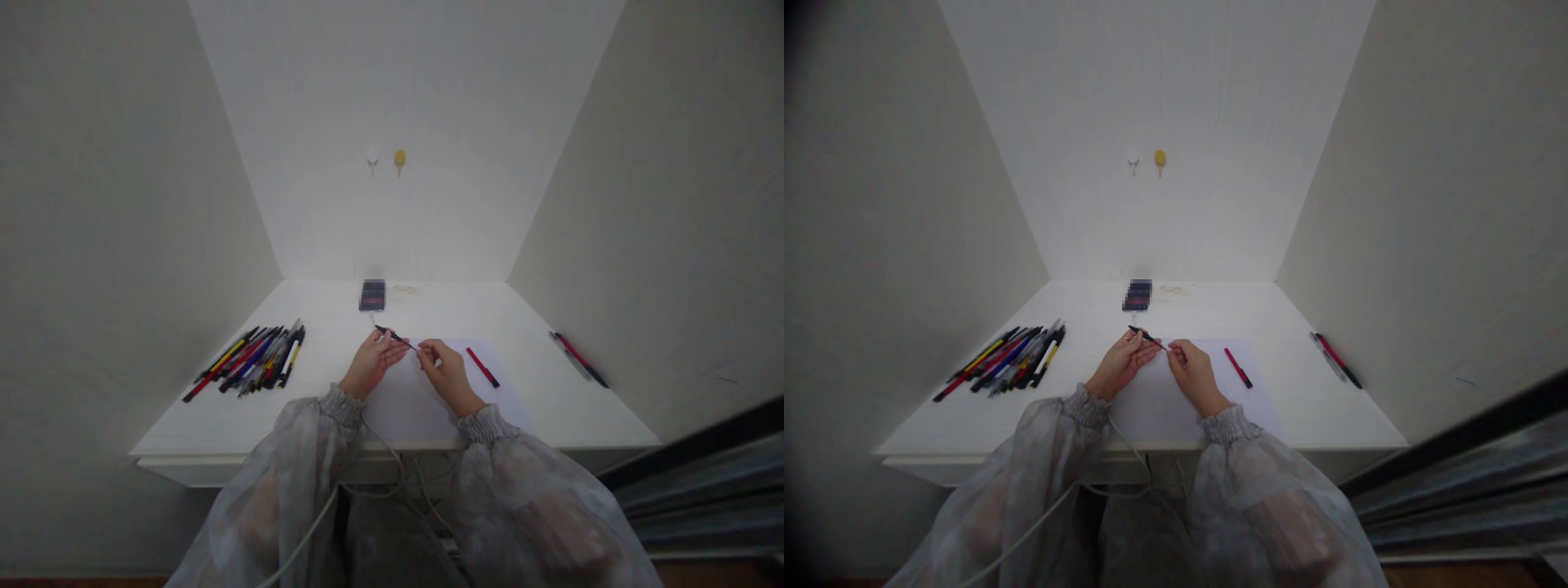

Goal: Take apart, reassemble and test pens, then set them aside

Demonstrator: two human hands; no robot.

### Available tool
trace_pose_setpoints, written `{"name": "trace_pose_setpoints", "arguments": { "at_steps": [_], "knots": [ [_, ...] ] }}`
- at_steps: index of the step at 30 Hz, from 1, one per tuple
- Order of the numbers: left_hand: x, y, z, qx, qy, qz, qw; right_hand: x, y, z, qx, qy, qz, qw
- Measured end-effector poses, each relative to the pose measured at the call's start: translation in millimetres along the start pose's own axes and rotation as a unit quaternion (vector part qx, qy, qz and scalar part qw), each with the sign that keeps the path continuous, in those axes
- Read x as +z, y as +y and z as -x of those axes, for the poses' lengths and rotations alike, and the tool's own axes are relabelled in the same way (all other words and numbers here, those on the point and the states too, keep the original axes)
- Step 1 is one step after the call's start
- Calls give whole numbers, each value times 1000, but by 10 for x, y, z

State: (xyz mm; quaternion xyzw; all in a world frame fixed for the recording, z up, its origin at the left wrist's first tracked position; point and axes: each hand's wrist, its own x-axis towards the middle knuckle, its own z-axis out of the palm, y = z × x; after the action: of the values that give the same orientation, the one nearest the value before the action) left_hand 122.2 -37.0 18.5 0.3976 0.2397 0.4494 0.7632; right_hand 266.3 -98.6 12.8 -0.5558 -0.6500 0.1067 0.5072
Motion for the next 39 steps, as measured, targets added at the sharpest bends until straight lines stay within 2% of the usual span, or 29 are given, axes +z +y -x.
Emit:
{"name": "trace_pose_setpoints", "arguments": {
  "at_steps": [5, 8, 11, 14, 16, 18, 24, 25, 27, 29, 31, 34, 39],
  "knots": [
    [-39, -22, -27, 0, 15, 10, 1000, -81, -59, -21, 6, 7, 29, 1000],
    [-52, -28, -39, -4, 33, 9, 999, -301, -72, -43, 20, 8, 172, 985],
    [-54, -29, -43, -4, 41, 10, 999, -580, -11, -45, 53, -49, 373, 925],
    [-54, -26, -37, -2, 37, 19, 999, -774, 111, -8, 115, -118, 490, 856],
    [-53, -20, -28, 0, 32, 27, 999, -821, 201, 36, 125, -150, 519, 832],
    [-50, -13, -18, 1, 30, 31, 999, -819, 282, 82, 126, -168, 527, 823],
    [-55, -10, -16, 9, 24, 23, 999, -804, 365, 122, 107, -150, 517, 836],
    [-58, -12, -19, 10, 24, 24, 999, -820, 342, 106, 99, -142, 504, 846],
    [-61, -14, -23, 11, 25, 27, 999, -853, 264, 59, 72, -129, 440, 886],
    [-58, -10, -24, 14, 30, 29, 999, -865, 166, 9, 36, -134, 333, 933],
    [-51, 1, -19, 16, 39, 32, 999, -834, 78, -31, 0, -155, 237, 959],
    [-45, 23, -12, 18, 56, 39, 997, -727, 12, -63, -33, -175, 187, 966],
    [-80, 25, -37, 25, 71, 47, 996, -581, 47, -58, -38, -172, 186, 967]
  ]
}}
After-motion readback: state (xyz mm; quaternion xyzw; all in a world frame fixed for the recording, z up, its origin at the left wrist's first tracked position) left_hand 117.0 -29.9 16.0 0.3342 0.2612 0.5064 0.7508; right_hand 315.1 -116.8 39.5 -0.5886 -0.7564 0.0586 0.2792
